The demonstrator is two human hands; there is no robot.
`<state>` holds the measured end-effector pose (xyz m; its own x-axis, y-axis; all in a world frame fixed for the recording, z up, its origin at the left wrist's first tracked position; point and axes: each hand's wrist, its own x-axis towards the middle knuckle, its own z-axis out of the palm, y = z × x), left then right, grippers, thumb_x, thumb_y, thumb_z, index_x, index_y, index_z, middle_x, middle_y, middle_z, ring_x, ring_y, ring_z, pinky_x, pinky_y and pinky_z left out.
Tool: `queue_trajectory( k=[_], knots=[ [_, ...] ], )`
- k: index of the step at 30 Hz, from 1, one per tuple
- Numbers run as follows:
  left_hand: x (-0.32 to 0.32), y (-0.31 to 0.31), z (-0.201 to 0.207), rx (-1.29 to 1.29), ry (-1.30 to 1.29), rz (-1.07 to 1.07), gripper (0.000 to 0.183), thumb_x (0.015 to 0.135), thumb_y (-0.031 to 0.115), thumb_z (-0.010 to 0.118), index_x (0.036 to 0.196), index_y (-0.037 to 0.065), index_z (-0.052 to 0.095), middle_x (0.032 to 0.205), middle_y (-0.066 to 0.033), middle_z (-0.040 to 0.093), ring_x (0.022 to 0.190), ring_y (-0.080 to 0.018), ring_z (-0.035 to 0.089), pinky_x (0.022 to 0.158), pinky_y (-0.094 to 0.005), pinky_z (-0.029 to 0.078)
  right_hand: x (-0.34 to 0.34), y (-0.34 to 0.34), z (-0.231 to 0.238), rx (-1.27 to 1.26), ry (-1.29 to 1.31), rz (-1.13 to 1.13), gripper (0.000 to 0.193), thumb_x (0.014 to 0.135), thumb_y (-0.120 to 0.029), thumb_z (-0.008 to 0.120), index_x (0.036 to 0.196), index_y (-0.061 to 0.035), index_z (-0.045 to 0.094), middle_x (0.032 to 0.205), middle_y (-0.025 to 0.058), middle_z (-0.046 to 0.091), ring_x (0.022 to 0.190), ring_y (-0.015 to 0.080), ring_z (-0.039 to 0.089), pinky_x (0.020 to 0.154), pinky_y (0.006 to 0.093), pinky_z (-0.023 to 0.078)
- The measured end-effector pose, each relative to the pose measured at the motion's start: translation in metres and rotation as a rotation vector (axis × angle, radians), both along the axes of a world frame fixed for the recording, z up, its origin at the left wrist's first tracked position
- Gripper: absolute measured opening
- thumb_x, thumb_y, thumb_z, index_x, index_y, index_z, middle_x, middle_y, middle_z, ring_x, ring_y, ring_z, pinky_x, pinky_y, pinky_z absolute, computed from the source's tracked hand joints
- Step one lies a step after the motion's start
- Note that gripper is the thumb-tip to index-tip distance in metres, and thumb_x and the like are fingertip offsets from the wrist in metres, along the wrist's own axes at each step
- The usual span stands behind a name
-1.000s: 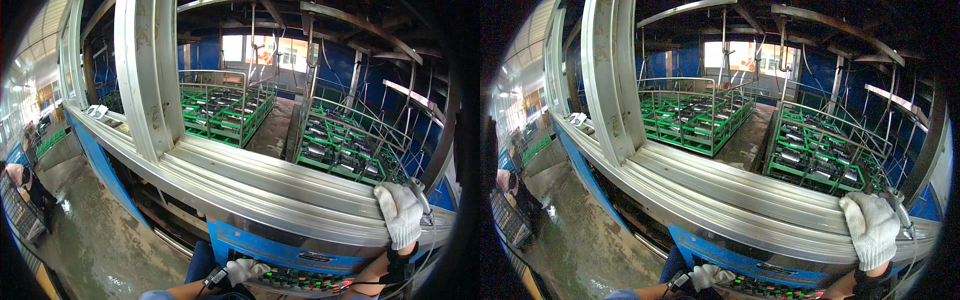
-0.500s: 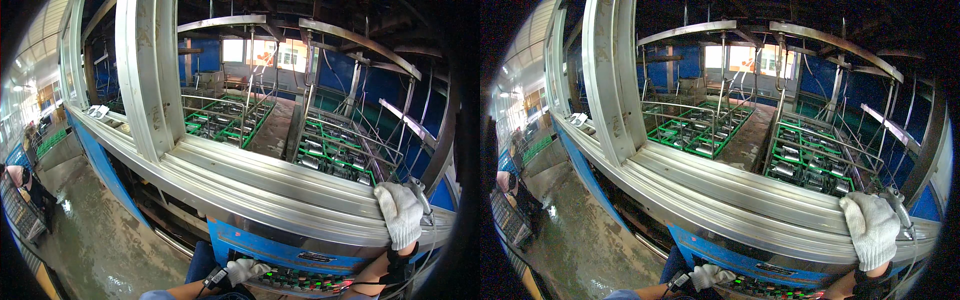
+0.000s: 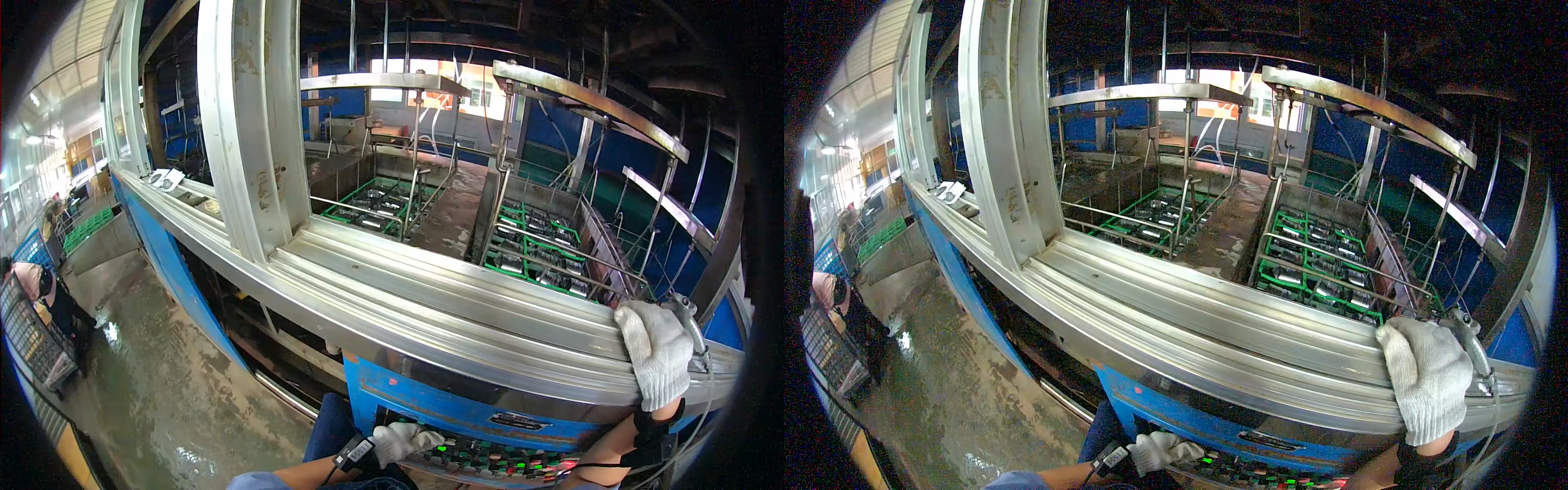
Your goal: Operating an industrial washing machine and unloading metal pistons from a crate onto a pallet.
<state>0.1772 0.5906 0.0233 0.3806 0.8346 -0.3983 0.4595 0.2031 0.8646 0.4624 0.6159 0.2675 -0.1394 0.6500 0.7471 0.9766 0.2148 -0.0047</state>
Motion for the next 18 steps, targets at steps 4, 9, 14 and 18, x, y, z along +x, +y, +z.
queue_trajectory(
  k=[4, 9, 14, 18],
  knots=[
    [0.001, 0.002, 0.003, -0.023, 0.02, -0.013, 0.03, 0.1, 0.003, 0.045, 0.127, -0.009, 0.05, 0.107, -0.0046, 0.063, 0.092, -0.0113, 0.057, 0.079, -0.0185, 0.047, 0.002, 0.0, -0.003, 0.017, 0.009, 0.001, 0.023, 0.087, -0.032, 0.066, 0.09, -0.0103, 0.074, 0.086, 0.0116, 0.071, 0.082, 0.0295, 0.067, 0.077, 0.0382, 0.052],
    [0.002, 0.004, 0.023, -0.139, 0.027, -0.014, 0.031, 0.099, -0.002, 0.043, 0.128, -0.009, 0.049, 0.112, -0.0044, 0.062, 0.094, -0.0112, 0.056, 0.08, -0.018, 0.046, 0.006, 0.001, -0.005, 0.019, 0.008, 0.013, 0.023, 0.087, -0.032, 0.066, 0.09, -0.0096, 0.074, 0.085, 0.0121, 0.071, 0.083, 0.03, 0.067, 0.077, 0.0387, 0.052],
    [-0.006, 0.024, -0.128, -0.072, -0.458, -0.1, 0.033, 0.1, -0.004, 0.038, 0.131, -0.01, 0.045, 0.116, -0.009, 0.059, 0.089, -0.0127, 0.055, 0.079, -0.0172, 0.045, 0.001, 0.006, -0.006, 0.043, -0.002, 0.073, 0.022, 0.087, -0.03, 0.066, 0.091, -0.0088, 0.073, 0.085, 0.0137, 0.07, 0.082, 0.031, 0.066, 0.077, 0.0392, 0.052],
    [0.002, 0.049, -0.208, -1.004, -1.872, -0.285, 0.034, 0.103, 0.001, 0.036, 0.134, -0.011, 0.04, 0.117, -0.0143, 0.055, 0.085, -0.0132, 0.055, 0.074, -0.0179, 0.047, 0.0, 0.006, -0.007, 0.069, 0.036, 0.166, 0.019, 0.088, -0.022, 0.066, 0.091, -0.0044, 0.071, 0.085, 0.0155, 0.069, 0.079, 0.033, 0.064, 0.076, 0.0404, 0.05]
  ],
)
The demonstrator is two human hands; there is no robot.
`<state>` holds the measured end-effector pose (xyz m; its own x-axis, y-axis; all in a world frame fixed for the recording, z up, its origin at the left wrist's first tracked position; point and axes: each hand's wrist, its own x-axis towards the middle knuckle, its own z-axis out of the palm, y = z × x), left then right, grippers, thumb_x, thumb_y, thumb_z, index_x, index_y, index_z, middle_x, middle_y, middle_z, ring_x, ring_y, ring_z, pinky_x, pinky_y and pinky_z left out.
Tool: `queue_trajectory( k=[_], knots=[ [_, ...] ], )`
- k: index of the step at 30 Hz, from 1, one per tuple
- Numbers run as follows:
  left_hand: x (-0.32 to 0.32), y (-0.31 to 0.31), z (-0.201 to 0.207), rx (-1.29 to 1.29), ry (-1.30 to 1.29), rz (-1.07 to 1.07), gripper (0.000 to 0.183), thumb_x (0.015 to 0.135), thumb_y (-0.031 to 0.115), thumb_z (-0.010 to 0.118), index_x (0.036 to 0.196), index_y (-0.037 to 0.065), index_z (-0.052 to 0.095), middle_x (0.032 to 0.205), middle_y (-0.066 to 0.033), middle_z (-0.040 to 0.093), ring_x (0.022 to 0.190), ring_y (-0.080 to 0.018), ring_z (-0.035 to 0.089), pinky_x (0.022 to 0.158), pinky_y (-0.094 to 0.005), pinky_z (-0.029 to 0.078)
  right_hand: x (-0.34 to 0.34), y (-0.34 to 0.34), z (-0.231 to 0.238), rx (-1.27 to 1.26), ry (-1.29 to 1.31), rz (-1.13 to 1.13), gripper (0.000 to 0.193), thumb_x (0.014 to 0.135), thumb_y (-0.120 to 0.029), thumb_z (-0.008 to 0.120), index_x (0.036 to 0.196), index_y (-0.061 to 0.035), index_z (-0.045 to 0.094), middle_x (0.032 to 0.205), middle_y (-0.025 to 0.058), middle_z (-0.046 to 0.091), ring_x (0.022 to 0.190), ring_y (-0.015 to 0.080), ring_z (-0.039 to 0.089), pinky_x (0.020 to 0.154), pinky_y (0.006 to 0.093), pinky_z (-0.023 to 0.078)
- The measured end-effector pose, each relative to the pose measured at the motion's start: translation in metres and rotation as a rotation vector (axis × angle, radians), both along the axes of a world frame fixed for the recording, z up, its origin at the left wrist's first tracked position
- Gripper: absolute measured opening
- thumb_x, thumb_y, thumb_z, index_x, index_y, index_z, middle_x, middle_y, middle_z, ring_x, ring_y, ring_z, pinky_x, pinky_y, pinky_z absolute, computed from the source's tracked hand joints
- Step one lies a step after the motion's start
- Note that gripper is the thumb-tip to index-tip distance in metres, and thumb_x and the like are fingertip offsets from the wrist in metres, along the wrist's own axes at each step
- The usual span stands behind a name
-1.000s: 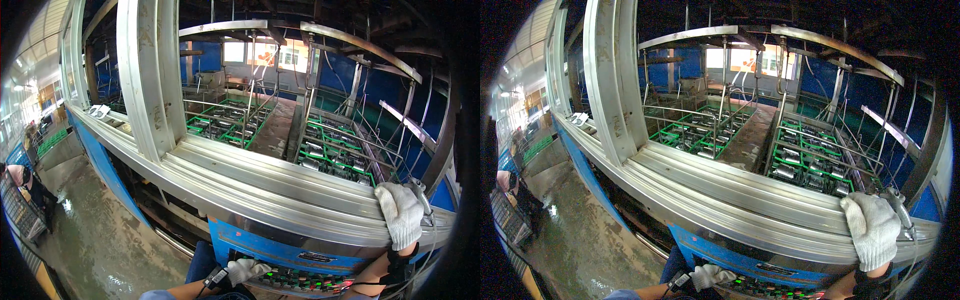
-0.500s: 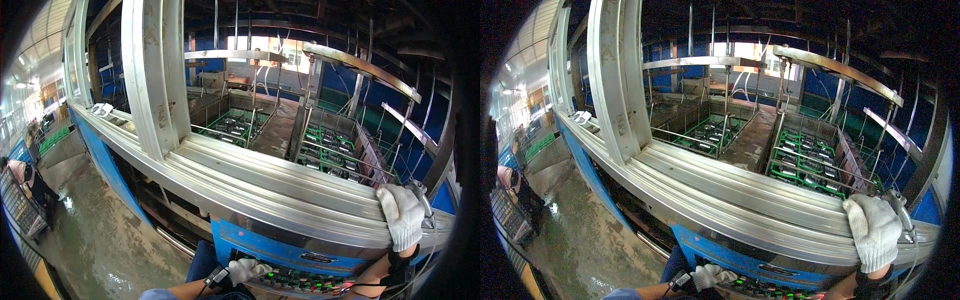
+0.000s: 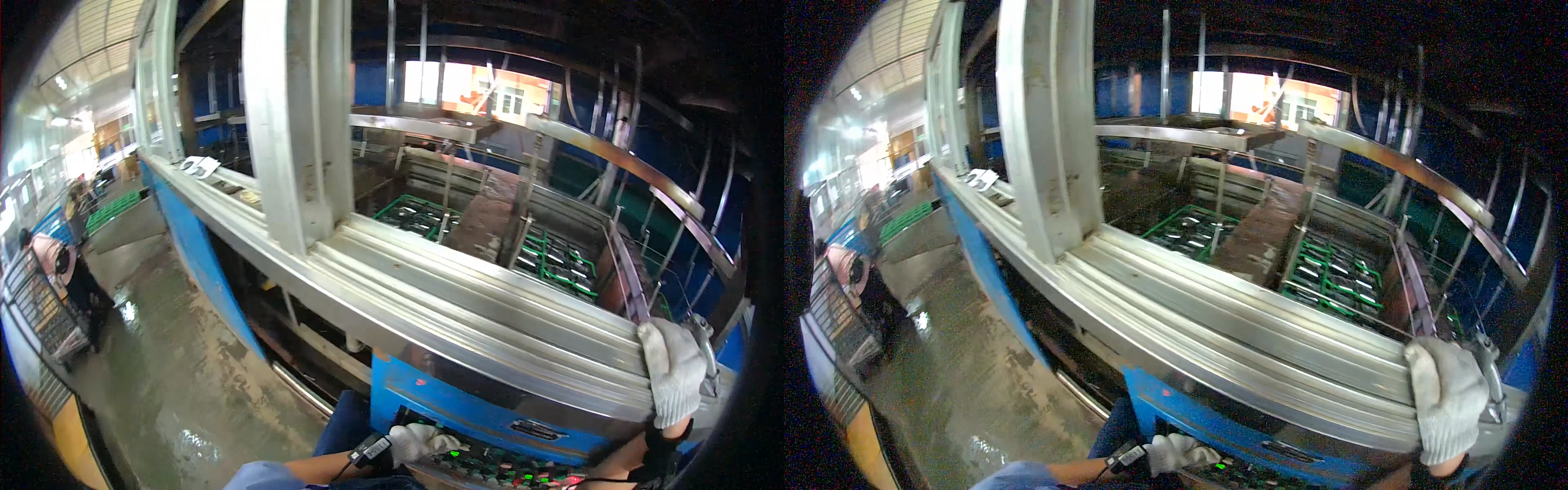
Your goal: Operating an industrial washing machine and unloading metal pistons from a crate onto a pallet.
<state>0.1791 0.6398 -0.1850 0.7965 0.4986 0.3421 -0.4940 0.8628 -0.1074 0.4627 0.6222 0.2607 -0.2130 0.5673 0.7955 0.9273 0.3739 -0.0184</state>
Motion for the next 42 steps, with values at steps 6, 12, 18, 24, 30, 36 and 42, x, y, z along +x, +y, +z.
queue_trajectory(
  k=[6, 12, 18, 24, 30, 36, 42],
  knots=[
    [0.01, 0.027, -0.043, -0.501, 0.167, -0.379, 0.047, 0.108, 0.024, 0.031, 0.137, -0.013, 0.032, 0.104, -0.0172, 0.057, 0.084, -0.0197, 0.059, 0.068, -0.0221, 0.055, 0.01, -0.008, -0.003, -0.002, 0.045, -0.01, 0.02, 0.09, -0.02, 0.066, 0.097, -0.0019, 0.069, 0.088, 0.0167, 0.067, 0.082, 0.0309, 0.063, 0.079, 0.0387, 0.049],
    [0.001, 0.02, 0.003, -0.746, 0.142, -0.56, 0.046, 0.107, 0.028, 0.034, 0.138, -0.004, 0.043, 0.105, -0.0128, 0.061, 0.08, -0.0182, 0.058, 0.068, -0.0223, 0.05, -0.002, -0.015, 0.007, -0.173, 0.121, -0.062, 0.029, 0.093, -0.026, 0.063, 0.097, 0.0011, 0.07, 0.089, 0.0195, 0.068, 0.086, 0.031, 0.062, 0.083, 0.0378, 0.048],
    [0.007, 0.035, -0.033, -0.373, 0.315, -0.387, 0.039, 0.103, 0.02, 0.04, 0.134, -0.002, 0.049, 0.105, -0.009, 0.061, 0.086, -0.0131, 0.055, 0.07, -0.0198, 0.046, 0.003, -0.012, 0.004, -0.155, 0.101, -0.066, 0.028, 0.093, -0.026, 0.062, 0.097, 0.0009, 0.07, 0.087, 0.0186, 0.067, 0.084, 0.0301, 0.062, 0.081, 0.0376, 0.048],
    [0.002, 0.036, -0.038, 0.25, 0.679, -0.15, 0.032, 0.098, 0.007, 0.048, 0.128, -0.004, 0.053, 0.104, -0.0063, 0.063, 0.094, -0.0081, 0.055, 0.073, -0.0155, 0.042, -0.002, -0.012, 0.006, -0.171, 0.113, -0.045, 0.029, 0.094, -0.026, 0.062, 0.098, 0.001, 0.07, 0.088, 0.0189, 0.067, 0.084, 0.0294, 0.062, 0.081, 0.0368, 0.048],
    [-0.005, 0.015, 0.064, 1.041, 1.149, 0.117, 0.028, 0.099, 0.007, 0.047, 0.124, 0.001, 0.058, 0.102, -0.0033, 0.064, 0.096, -0.0116, 0.055, 0.073, -0.0212, 0.045, 0.011, -0.007, -0.003, -0.126, 0.102, -0.131, 0.03, 0.094, -0.027, 0.062, 0.098, 0.001, 0.07, 0.088, 0.0194, 0.068, 0.084, 0.0308, 0.063, 0.082, 0.0378, 0.048],
    [-0.007, -0.012, 0.118, 1.017, 1.347, 0.188, 0.04, 0.103, 0.039, 0.044, 0.13, 0.013, 0.059, 0.08, 0.0003, 0.055, 0.071, -0.0134, 0.051, 0.068, -0.027, 0.045, 0.008, -0.011, 0.003, -0.159, 0.078, -0.046, 0.03, 0.094, -0.027, 0.062, 0.098, 0.0012, 0.07, 0.09, 0.0193, 0.069, 0.085, 0.0307, 0.063, 0.083, 0.0375, 0.048],
    [-0.014, -0.024, 0.131, 0.714, 1.498, 0.322, 0.035, 0.1, 0.041, 0.052, 0.117, 0.015, 0.068, 0.077, 0.0015, 0.059, 0.062, -0.0124, 0.053, 0.056, -0.0282, 0.044, 0.004, -0.014, 0.006, -0.191, 0.123, -0.055, 0.03, 0.094, -0.028, 0.062, 0.098, 0.001, 0.07, 0.091, 0.0188, 0.069, 0.085, 0.03, 0.064, 0.083, 0.0374, 0.049]
  ],
)
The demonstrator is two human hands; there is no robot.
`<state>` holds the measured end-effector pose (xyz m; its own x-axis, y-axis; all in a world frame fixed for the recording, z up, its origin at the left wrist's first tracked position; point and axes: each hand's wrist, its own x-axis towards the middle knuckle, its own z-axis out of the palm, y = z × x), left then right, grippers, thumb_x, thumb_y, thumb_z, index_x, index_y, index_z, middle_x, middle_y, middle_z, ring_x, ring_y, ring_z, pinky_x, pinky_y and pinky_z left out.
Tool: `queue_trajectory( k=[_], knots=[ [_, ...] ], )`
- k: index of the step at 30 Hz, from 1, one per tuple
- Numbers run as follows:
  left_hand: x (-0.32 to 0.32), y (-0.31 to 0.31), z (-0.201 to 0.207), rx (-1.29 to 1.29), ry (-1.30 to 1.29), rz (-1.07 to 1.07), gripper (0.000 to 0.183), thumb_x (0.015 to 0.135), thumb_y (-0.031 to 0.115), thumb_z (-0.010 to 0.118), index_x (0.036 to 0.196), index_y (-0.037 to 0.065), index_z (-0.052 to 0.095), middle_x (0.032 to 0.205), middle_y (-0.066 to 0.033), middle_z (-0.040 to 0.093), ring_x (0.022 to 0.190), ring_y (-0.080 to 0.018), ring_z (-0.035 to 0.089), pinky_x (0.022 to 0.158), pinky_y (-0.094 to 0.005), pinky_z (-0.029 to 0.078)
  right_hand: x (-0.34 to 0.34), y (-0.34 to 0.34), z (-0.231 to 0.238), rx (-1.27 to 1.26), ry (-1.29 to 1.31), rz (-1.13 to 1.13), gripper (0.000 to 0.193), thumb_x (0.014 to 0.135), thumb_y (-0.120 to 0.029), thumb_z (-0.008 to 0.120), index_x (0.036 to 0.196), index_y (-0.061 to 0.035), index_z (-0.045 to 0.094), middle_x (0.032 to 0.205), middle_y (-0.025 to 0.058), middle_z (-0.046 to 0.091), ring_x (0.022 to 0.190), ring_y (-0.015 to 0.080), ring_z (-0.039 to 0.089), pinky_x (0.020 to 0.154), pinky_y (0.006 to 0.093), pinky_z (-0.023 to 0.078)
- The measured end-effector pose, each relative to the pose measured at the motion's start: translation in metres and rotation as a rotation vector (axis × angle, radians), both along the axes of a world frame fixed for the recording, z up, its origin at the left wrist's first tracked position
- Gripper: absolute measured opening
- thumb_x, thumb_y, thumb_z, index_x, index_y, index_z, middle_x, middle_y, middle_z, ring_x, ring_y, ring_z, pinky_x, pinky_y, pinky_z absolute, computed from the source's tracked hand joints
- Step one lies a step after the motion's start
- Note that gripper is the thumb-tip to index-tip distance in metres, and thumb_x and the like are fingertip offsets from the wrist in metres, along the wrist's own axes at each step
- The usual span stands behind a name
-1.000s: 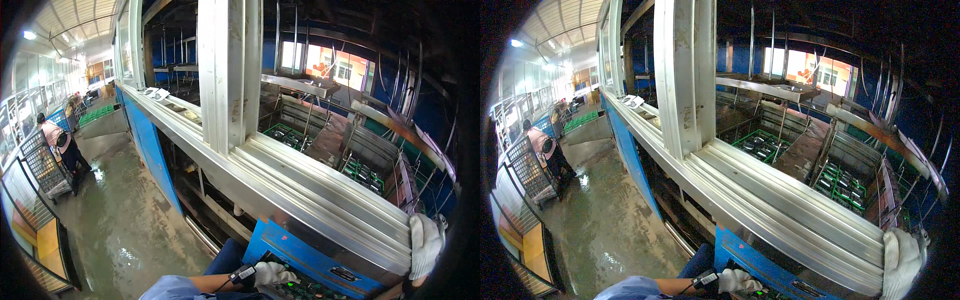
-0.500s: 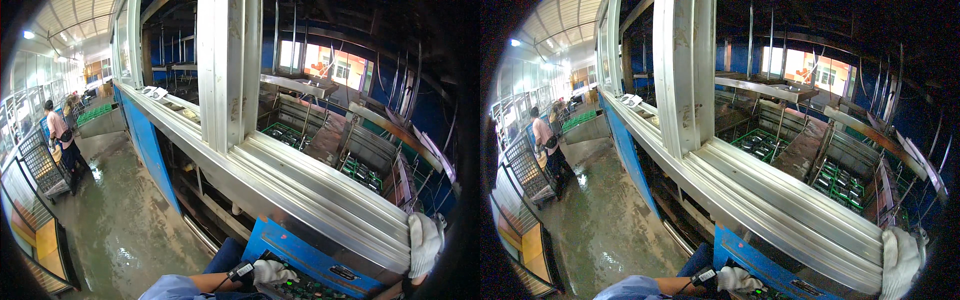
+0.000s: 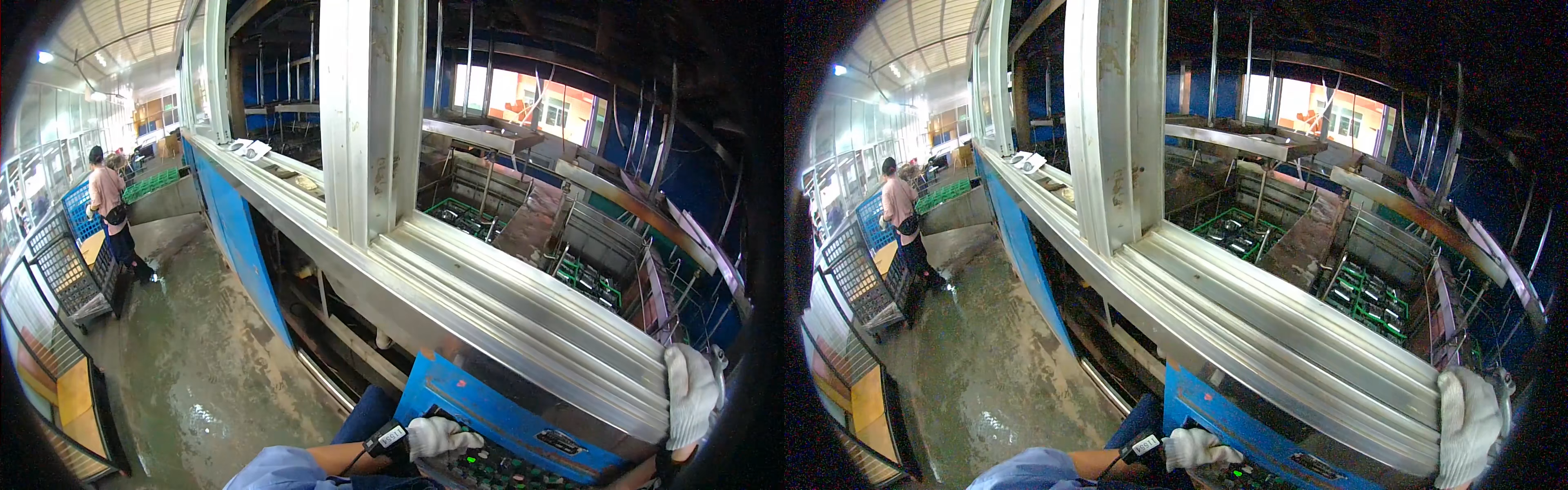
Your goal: Operating an industrial washing machine and unloading metal pistons from a crate onto a pallet.
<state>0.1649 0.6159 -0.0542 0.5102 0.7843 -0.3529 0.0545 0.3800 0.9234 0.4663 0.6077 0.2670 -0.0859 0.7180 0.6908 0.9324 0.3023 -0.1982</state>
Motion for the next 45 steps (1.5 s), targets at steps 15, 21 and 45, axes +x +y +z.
queue_trajectory(
  k=[15, 21, 45],
  knots=[
    [-0.007, -0.025, 0.106, 0.361, 0.632, -0.003, 0.031, 0.101, 0.034, 0.048, 0.118, 0.014, 0.066, 0.113, -0.0026, 0.07, 0.104, -0.0186, 0.065, 0.093, -0.0318, 0.049, 0.013, 0.007, -0.008, 0.022, -0.04, -0.064, 0.03, 0.095, -0.028, 0.061, 0.1, 0.0002, 0.07, 0.093, 0.0191, 0.069, 0.085, 0.0305, 0.065, 0.083, 0.0364, 0.05],
    [-0.009, -0.022, 0.107, 0.382, 0.62, -0.05, 0.032, 0.101, 0.034, 0.048, 0.119, 0.014, 0.065, 0.116, -0.0032, 0.069, 0.108, -0.0198, 0.064, 0.095, -0.0319, 0.049, 0.009, 0.003, -0.004, -0.002, -0.024, -0.033, 0.033, 0.096, -0.029, 0.06, 0.105, 0.001, 0.07, 0.097, 0.0197, 0.07, 0.089, 0.0303, 0.066, 0.086, 0.0357, 0.05],
    [-0.021, -0.001, -0.052, 1.967, 1.734, 0.499, 0.046, 0.097, 0.047, 0.03, 0.102, 0.012, 0.061, 0.071, -0.007, 0.058, 0.059, -0.0223, 0.059, 0.052, -0.0381, 0.047, -0.026, -0.059, -0.035, 0.229, -0.183, -0.023, 0.04, 0.074, -0.016, 0.066, 0.108, 0.0048, 0.066, 0.118, 0.0249, 0.063, 0.121, 0.0453, 0.053, 0.109, 0.0539, 0.034]
  ],
)
